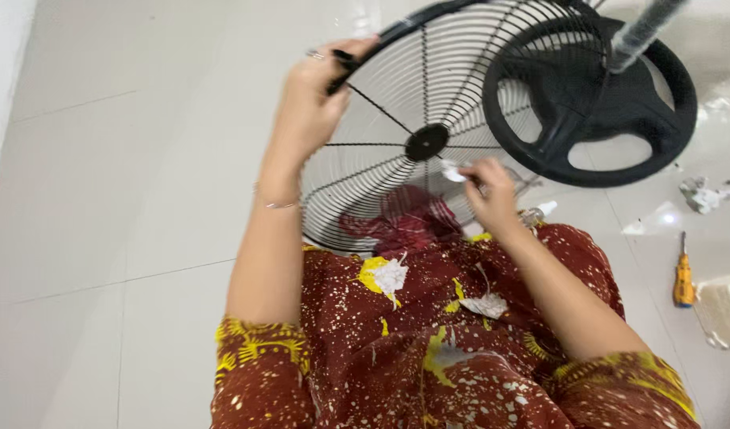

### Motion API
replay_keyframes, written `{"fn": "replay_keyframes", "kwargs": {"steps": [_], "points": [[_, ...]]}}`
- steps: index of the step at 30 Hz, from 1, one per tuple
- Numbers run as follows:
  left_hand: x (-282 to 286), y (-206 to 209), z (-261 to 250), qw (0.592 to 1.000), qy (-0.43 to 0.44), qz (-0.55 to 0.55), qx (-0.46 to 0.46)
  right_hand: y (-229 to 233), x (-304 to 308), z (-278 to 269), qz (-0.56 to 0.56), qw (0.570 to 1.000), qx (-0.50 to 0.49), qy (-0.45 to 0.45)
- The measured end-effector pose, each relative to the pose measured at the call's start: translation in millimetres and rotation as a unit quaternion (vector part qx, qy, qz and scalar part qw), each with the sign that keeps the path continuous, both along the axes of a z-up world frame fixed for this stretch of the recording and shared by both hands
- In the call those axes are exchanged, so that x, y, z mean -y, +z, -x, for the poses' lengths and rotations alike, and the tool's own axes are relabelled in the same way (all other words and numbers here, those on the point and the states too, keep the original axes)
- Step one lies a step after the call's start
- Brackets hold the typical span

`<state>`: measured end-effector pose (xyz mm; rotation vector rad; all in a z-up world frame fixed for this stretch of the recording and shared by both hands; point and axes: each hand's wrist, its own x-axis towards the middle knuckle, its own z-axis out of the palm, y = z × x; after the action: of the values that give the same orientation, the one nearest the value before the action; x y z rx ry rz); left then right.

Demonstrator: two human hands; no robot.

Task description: The person wipes the base of a standing fan with a red cloth, then cleans the front wire grille using a white tissue and the red cloth. The person handles the fan base and grille while seated on the floor.

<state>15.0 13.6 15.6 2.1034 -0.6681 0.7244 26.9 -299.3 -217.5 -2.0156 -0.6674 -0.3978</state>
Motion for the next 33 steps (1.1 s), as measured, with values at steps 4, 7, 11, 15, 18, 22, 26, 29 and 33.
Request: {"fn": "replay_keyframes", "kwargs": {"steps": [4, 7, 11, 15, 18, 22, 26, 29, 33], "points": [[-26.0, 31.5, 26.5, 0.998, 0.032, -0.057, 0.013, -33.0, 91.6, 18.0, 0.032, 0.985, -0.098, -0.135], [-42.5, 55.1, 47.4, 0.982, 0.099, -0.136, 0.087, -68.8, 137.6, 10.2, 0.017, 0.97, -0.099, -0.221], [-54.0, 71.5, 68.9, 0.974, 0.142, -0.155, 0.083, -107.2, 153.4, -31.0, 0.092, 0.947, -0.051, -0.304], [-68.1, 76.4, 82.9, 0.967, 0.157, -0.167, 0.107, -122.2, 103.9, -64.5, 0.413, 0.781, -0.34, -0.323], [-79.0, 78.9, 90.1, 0.959, 0.223, -0.163, 0.059, -138.9, 6.5, -44.3, 0.491, 0.815, -0.286, -0.112], [-87.0, 75.5, 91.9, 0.96, 0.234, -0.139, 0.064, -132.9, -94.4, 6.3, 0.397, 0.878, -0.265, 0.039], [-85.7, 71.5, 89.0, 0.961, 0.214, -0.143, 0.097, -64.8, -67.6, -14.0, 0.419, 0.841, -0.34, 0.046], [-81.3, 73.2, 86.5, 0.966, 0.222, -0.108, 0.076, -5.0, 13.0, -37.4, 0.159, 0.948, -0.254, -0.103], [-59.9, 67.9, 83.8, 0.974, 0.212, -0.068, 0.041, 20.1, 57.6, -22.0, 0.317, 0.938, -0.092, -0.107]]}}
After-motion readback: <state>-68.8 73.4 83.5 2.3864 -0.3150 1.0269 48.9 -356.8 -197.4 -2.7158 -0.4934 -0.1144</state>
